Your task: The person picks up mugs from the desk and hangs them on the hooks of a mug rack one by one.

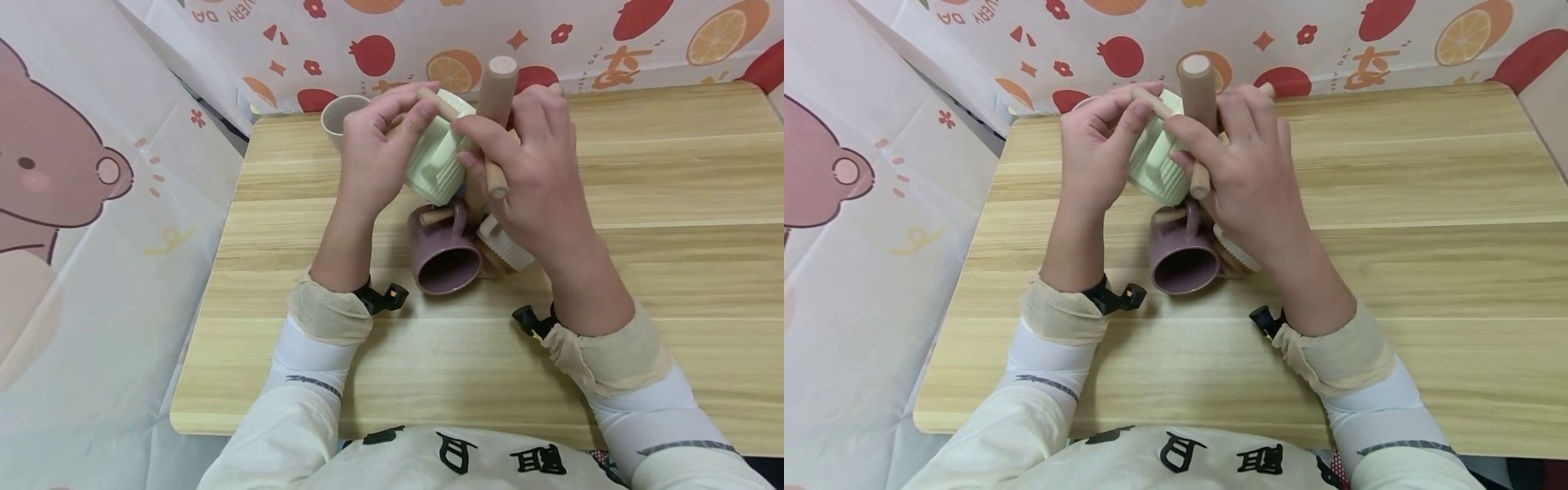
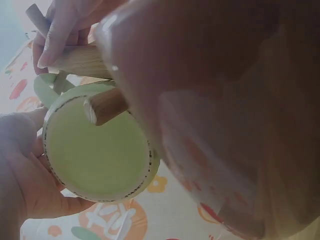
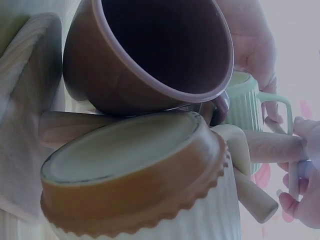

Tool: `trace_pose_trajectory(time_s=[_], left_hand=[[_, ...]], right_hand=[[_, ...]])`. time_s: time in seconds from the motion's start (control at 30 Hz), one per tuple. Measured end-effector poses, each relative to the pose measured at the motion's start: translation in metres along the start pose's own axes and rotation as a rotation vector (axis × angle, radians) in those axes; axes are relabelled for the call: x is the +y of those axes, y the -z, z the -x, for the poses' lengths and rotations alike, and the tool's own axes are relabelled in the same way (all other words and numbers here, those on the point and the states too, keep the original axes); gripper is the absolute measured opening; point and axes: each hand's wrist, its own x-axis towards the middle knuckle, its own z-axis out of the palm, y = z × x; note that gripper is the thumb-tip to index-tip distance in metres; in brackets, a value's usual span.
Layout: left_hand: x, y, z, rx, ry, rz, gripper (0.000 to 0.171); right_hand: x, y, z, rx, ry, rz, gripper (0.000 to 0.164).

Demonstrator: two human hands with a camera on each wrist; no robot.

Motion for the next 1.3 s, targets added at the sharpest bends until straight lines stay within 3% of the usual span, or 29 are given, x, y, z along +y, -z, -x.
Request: trace_pose_trajectory(time_s=[0.1, 0.23, 0.53, 0.63, 0.73, 0.9, 1.07, 1.17, 1.3], left_hand=[[0.001, 0.000, -0.001, 0.002, 0.051, 0.006, 0.013], [0.001, 0.000, -0.003, -0.004, 0.057, 0.000, 0.013], [0.001, 0.008, -0.006, -0.039, -0.014, 0.010, 0.014], [0.002, 0.017, -0.009, -0.006, 0.006, 0.031, 0.016], [0.001, 0.030, -0.013, 0.062, 0.051, -0.006, 0.019], [-0.014, 0.054, -0.023, 0.136, 0.192, -0.135, 0.028], [-0.052, 0.069, -0.034, 0.106, 0.293, -0.310, 0.040], [-0.071, 0.070, -0.041, -0.006, 0.347, -0.563, 0.055], [-0.081, 0.069, -0.061, -0.249, 0.439, -0.883, 0.078]], right_hand=[[-0.001, 0.000, 0.000, -0.010, -0.011, 0.012, 0.032], [-0.001, 0.000, -0.002, -0.008, 0.001, -0.006, 0.026], [0.005, 0.009, -0.006, -0.008, 0.043, -0.117, 0.026], [0.005, 0.012, -0.007, -0.008, 0.041, -0.162, 0.025], [0.006, 0.014, -0.008, -0.007, 0.045, -0.188, 0.024], [0.007, 0.016, -0.009, -0.018, 0.048, -0.191, 0.023], [0.007, 0.016, -0.009, -0.016, 0.046, -0.197, 0.022], [0.007, 0.014, -0.008, -0.017, 0.048, -0.204, 0.022], [0.007, 0.013, -0.006, -0.014, 0.051, -0.205, 0.022]])
